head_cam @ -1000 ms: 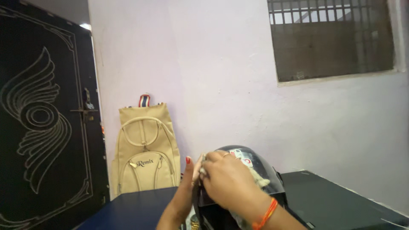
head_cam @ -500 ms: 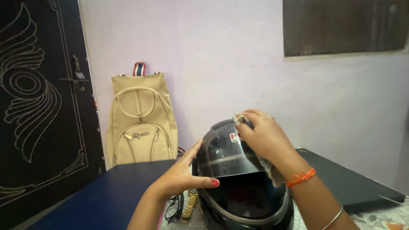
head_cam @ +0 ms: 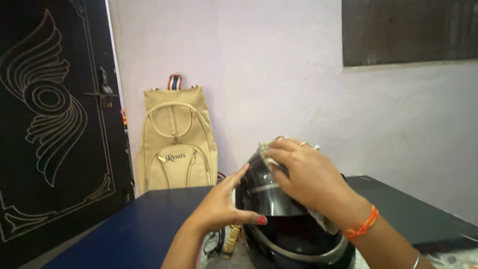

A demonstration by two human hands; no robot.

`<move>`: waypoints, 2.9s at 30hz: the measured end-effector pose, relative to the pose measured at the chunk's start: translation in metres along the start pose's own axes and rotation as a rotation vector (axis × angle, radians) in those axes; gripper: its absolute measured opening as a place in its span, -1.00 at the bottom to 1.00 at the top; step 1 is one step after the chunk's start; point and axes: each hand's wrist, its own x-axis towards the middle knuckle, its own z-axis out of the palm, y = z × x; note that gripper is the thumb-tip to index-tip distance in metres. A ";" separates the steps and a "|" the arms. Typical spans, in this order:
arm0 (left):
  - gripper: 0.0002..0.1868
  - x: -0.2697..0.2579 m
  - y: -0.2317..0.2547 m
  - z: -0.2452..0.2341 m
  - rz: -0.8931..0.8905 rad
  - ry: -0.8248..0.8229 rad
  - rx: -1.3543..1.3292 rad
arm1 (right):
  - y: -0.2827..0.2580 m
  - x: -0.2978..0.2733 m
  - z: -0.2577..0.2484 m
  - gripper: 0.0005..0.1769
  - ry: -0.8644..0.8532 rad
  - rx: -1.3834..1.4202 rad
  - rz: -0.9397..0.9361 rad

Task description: The person wipes a laptop screen and body with a cloth, then wipes a motorcycle helmet inside and out. The person also picks up a cup of pens and wipes it with the same cloth.

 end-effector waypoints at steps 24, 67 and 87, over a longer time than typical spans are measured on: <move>0.41 0.002 -0.001 -0.002 0.081 0.011 -0.046 | 0.089 -0.013 0.014 -0.64 0.249 0.497 0.154; 0.40 0.005 0.000 -0.003 0.020 -0.027 -0.027 | 0.064 -0.023 0.009 -0.64 0.315 0.292 0.121; 0.39 -0.004 -0.067 -0.015 -0.215 -0.069 0.259 | -0.048 -0.001 0.087 -0.79 -0.344 -0.567 -0.723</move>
